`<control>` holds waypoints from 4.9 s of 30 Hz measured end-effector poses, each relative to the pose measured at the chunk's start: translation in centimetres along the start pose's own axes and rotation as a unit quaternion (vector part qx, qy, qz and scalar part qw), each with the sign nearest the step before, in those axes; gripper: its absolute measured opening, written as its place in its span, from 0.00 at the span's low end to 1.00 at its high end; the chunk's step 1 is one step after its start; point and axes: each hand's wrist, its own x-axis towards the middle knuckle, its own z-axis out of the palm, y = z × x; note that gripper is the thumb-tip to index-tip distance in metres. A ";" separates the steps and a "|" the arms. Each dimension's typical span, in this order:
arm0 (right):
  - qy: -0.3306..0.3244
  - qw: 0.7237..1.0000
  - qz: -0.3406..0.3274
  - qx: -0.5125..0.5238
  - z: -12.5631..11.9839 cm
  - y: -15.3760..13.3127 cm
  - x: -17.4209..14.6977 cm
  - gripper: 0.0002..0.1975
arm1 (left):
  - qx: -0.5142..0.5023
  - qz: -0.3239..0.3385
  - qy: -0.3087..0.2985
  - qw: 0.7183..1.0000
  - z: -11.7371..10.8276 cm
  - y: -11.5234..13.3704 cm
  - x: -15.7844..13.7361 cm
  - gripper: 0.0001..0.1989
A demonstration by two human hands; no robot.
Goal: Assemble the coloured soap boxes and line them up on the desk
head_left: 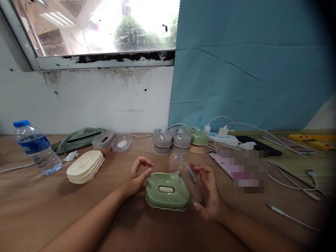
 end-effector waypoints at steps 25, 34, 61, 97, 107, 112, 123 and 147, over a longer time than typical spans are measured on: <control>-0.290 0.932 0.085 -0.198 -0.2 -0.3 0.4 0.38 | -0.227 -0.183 -0.193 0.937 -1.5 -1.6 0.9 0.22; -0.344 0.903 -0.034 -0.255 -0.3 -1.6 0.8 0.37 | -0.259 -0.185 -0.214 0.924 -2.2 -2.6 1.0 0.26; -0.187 0.869 -0.104 -0.447 11.3 3.0 9.0 0.21 | 0.278 -0.077 0.211 0.934 -6.4 -4.7 1.5 0.06; -0.217 0.834 -0.082 -0.500 10.8 4.1 12.1 0.27 | 0.239 -0.086 0.024 0.967 -5.6 -6.4 2.1 0.29; -0.164 0.830 -0.080 -0.526 11.9 4.7 12.5 0.25 | 0.364 -0.071 0.089 0.924 -5.5 -6.4 2.1 0.25; -0.140 0.833 -0.062 -0.531 12.9 6.0 13.8 0.23 | 0.517 -0.047 0.135 0.844 -6.2 -5.4 2.2 0.15; -0.176 0.871 -0.118 -0.444 14.7 6.0 13.6 0.19 | 0.667 -0.018 0.137 0.732 -7.9 -2.9 2.9 0.18; -0.205 0.909 -0.091 -0.350 25.9 4.6 20.6 0.18 | 0.489 -0.536 -0.020 0.688 -19.7 2.8 1.9 0.54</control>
